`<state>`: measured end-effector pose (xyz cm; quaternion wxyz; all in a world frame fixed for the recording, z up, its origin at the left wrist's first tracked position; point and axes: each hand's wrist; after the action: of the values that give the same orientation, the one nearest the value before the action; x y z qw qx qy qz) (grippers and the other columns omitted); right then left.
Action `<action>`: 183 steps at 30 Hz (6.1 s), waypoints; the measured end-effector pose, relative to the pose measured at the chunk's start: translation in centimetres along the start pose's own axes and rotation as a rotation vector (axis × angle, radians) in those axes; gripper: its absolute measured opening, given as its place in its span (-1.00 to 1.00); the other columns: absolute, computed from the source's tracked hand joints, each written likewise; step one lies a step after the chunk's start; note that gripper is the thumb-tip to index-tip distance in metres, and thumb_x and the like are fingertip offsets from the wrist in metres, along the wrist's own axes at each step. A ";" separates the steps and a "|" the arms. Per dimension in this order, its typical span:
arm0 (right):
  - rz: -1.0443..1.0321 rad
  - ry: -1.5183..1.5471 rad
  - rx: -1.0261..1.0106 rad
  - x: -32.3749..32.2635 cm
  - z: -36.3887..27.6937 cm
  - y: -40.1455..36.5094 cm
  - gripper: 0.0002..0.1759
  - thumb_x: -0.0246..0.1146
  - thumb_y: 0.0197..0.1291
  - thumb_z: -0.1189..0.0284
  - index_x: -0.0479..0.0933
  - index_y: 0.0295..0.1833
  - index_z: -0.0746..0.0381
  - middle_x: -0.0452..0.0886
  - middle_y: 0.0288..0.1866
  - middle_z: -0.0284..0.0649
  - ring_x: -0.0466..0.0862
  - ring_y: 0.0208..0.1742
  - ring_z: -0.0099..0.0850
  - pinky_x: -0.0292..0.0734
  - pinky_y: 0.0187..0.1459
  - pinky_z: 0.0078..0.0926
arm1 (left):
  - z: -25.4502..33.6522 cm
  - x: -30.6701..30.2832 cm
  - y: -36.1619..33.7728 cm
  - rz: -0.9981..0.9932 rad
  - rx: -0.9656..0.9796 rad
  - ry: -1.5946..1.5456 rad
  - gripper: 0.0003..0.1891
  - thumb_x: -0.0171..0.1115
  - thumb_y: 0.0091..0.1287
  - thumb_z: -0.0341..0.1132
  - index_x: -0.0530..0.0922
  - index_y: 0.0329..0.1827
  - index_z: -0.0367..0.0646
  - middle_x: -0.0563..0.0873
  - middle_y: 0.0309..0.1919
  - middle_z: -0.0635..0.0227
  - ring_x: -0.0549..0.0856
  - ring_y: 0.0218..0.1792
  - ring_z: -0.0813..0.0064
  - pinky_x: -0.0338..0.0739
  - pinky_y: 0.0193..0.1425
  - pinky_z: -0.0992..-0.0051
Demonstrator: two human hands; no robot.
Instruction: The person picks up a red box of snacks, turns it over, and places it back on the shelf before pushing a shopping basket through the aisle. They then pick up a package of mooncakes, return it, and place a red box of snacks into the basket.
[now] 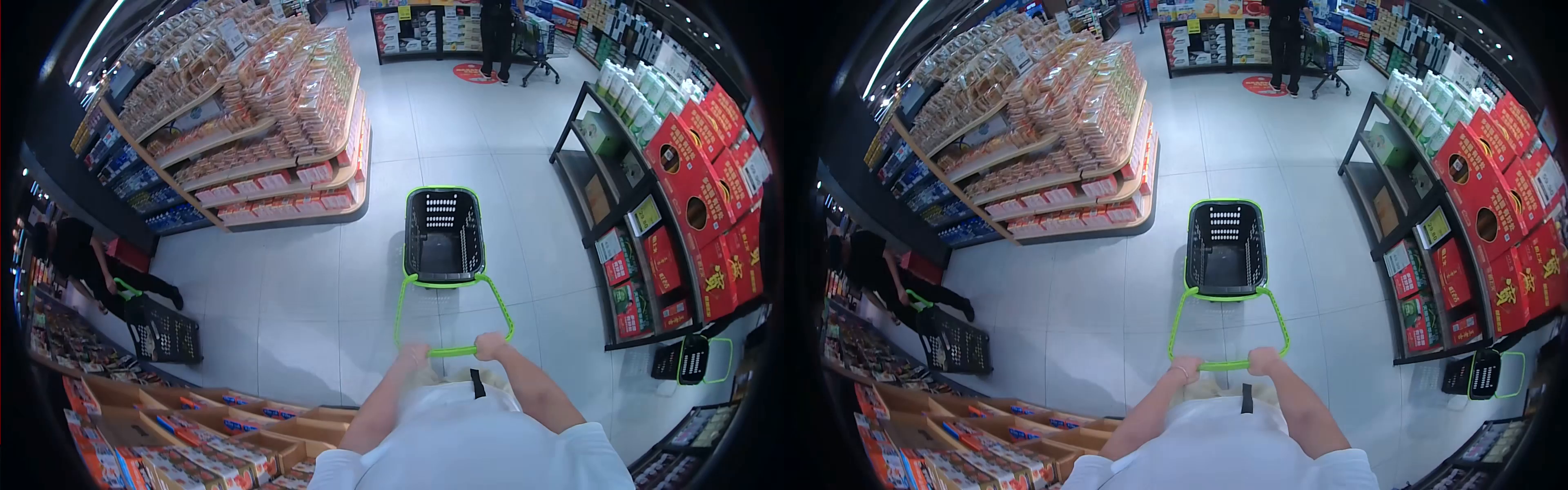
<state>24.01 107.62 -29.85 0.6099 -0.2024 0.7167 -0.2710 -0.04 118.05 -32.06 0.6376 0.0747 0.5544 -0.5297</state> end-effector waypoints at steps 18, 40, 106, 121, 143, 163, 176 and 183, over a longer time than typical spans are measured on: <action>-0.058 0.167 0.084 -9.2 3.5 11.5 -0.77 0.26 -0.02 0.22 0.66 -0.30 0.10 0.72 -0.27 -0.09 0.72 -0.15 -0.11 0.61 -0.14 -0.14 | -7.2 -9.3 12.2 -0.041 0.059 -0.068 -0.74 0.12 0.18 -0.33 0.66 -0.10 0.05 0.75 -0.21 0.20 0.72 -0.12 0.16 0.50 0.07 0.14; 0.044 0.224 -0.020 -25.6 19.5 29.6 -0.84 0.21 0.02 0.39 0.68 -0.30 0.12 0.71 -0.23 -0.03 0.72 -0.14 -0.06 0.60 -0.10 -0.07 | -9.1 -28.6 35.9 -0.117 -0.109 0.095 -0.72 0.18 0.13 -0.40 0.69 -0.09 -0.01 0.74 -0.18 0.18 0.69 -0.03 0.14 0.49 0.13 0.17; 0.274 0.204 -0.112 -65.6 32.5 72.4 -0.63 0.28 -0.11 0.06 0.69 -0.35 0.12 0.70 -0.38 -0.03 0.71 -0.28 -0.04 0.61 -0.17 -0.10 | -32.4 -68.2 73.2 -0.104 -0.097 -0.022 -0.66 0.20 0.14 -0.39 0.63 0.01 0.02 0.72 -0.04 0.26 0.64 0.12 0.25 0.40 0.25 0.21; 0.234 0.217 -0.111 -69.0 32.8 77.1 -0.65 0.22 -0.01 0.06 0.69 -0.30 0.08 0.71 -0.40 -0.06 0.72 -0.34 -0.07 0.60 -0.24 -0.09 | -37.1 -71.1 77.1 -0.129 -0.063 -0.029 -0.62 0.18 0.16 -0.28 0.62 0.08 0.01 0.71 -0.02 0.13 0.66 0.09 0.16 0.45 0.24 0.18; 0.265 0.187 0.027 -78.7 21.9 80.3 -0.67 0.28 -0.10 0.15 0.69 -0.26 0.11 0.69 -0.46 -0.08 0.71 -0.38 -0.08 0.60 -0.27 -0.10 | -50.0 -78.2 75.3 -0.091 0.082 -0.093 -0.66 0.14 0.16 -0.34 0.61 0.03 -0.04 0.73 -0.07 0.13 0.69 -0.01 0.10 0.56 0.10 0.17; 0.212 0.268 -0.132 -83.9 22.7 77.0 -0.80 0.31 -0.10 0.28 0.59 -0.42 0.19 0.61 -0.52 0.03 0.63 -0.40 0.07 0.52 -0.30 0.00 | -45.7 -84.0 71.7 -0.156 -0.038 -0.283 -0.67 0.20 0.10 -0.40 0.63 -0.03 -0.12 0.75 -0.17 0.07 0.70 -0.05 0.05 0.54 0.13 0.14; 0.109 0.327 -0.177 -85.1 23.4 78.1 -0.78 0.30 -0.06 0.32 0.65 -0.30 0.20 0.65 -0.40 0.08 0.65 -0.29 0.10 0.56 -0.19 -0.04 | -46.9 -86.3 69.0 0.240 0.007 -0.452 -0.76 0.27 0.20 -0.31 0.62 -0.11 -0.21 0.70 -0.19 0.11 0.64 -0.05 0.08 0.51 0.07 0.22; 0.072 0.295 -0.115 -88.1 22.3 78.8 -0.76 0.26 0.02 0.28 0.67 -0.29 0.21 0.69 -0.35 0.03 0.68 -0.26 0.03 0.60 -0.14 -0.08 | -52.5 -95.2 63.2 1.129 -0.276 -0.433 -0.79 0.25 0.23 -0.43 0.55 -0.09 -0.21 0.60 -0.14 0.15 0.59 -0.05 0.09 0.48 0.04 0.20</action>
<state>64.44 219.92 -15.06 0.4949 -0.1693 0.8194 -0.2344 31.65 237.31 -7.98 0.9212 0.1644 0.3508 -0.0370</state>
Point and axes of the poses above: each hand's wrist, its own y-axis towards the middle knuckle, its own x-axis out of the palm, z = x × y
